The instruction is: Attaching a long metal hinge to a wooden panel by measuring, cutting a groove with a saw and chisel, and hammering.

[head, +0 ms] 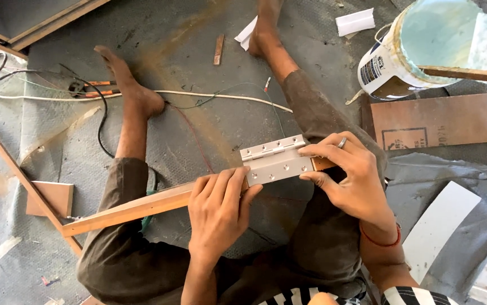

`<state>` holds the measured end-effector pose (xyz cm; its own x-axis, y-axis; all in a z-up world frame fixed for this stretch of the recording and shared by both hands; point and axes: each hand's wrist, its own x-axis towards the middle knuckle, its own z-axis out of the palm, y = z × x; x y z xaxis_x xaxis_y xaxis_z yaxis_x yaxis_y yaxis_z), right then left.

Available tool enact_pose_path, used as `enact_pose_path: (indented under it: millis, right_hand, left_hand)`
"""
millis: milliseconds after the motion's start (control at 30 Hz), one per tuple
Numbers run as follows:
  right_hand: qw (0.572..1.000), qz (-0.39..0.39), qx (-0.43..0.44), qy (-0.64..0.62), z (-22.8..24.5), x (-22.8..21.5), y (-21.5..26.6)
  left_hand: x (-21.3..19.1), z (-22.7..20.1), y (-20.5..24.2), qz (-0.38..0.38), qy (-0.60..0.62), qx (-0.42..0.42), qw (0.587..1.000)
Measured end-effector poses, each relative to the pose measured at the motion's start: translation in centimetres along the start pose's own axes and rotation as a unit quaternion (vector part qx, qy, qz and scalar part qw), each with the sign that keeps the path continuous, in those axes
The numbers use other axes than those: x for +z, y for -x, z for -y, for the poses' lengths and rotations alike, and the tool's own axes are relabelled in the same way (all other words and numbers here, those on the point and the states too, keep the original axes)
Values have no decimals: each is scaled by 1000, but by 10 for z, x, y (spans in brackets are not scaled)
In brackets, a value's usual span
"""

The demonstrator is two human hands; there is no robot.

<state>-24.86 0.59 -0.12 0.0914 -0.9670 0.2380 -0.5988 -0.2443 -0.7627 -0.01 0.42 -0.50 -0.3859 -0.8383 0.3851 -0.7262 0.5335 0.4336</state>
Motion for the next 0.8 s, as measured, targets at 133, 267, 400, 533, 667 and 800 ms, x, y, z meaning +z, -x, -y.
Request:
enact_pose_path:
  millis: [133,267,400,533,667,800]
  right_hand:
    - [1000,-3,-7,-9,-2,0,1]
    - [1000,-6,-18,-4,1,0,0]
    - [1000,-10,-1,-13,1,0,0]
    - [1000,-9,0,-17,2,0,1]
    - [1000,-4,17,-22,3,0,2]
    - [998,-6,47,-43,4,1,4]
  left_hand:
    - [1,1,1,-3,-2,11,1000]
    - [1,2,2,0,-11,15,1000]
    - [0,1,-1,-3,-16,17,1000]
    - [3,3,1,0,-18,17,1000]
    - [4,3,3,1,-11,12,1000]
    - [2,2,3,-3,-1,9,1000]
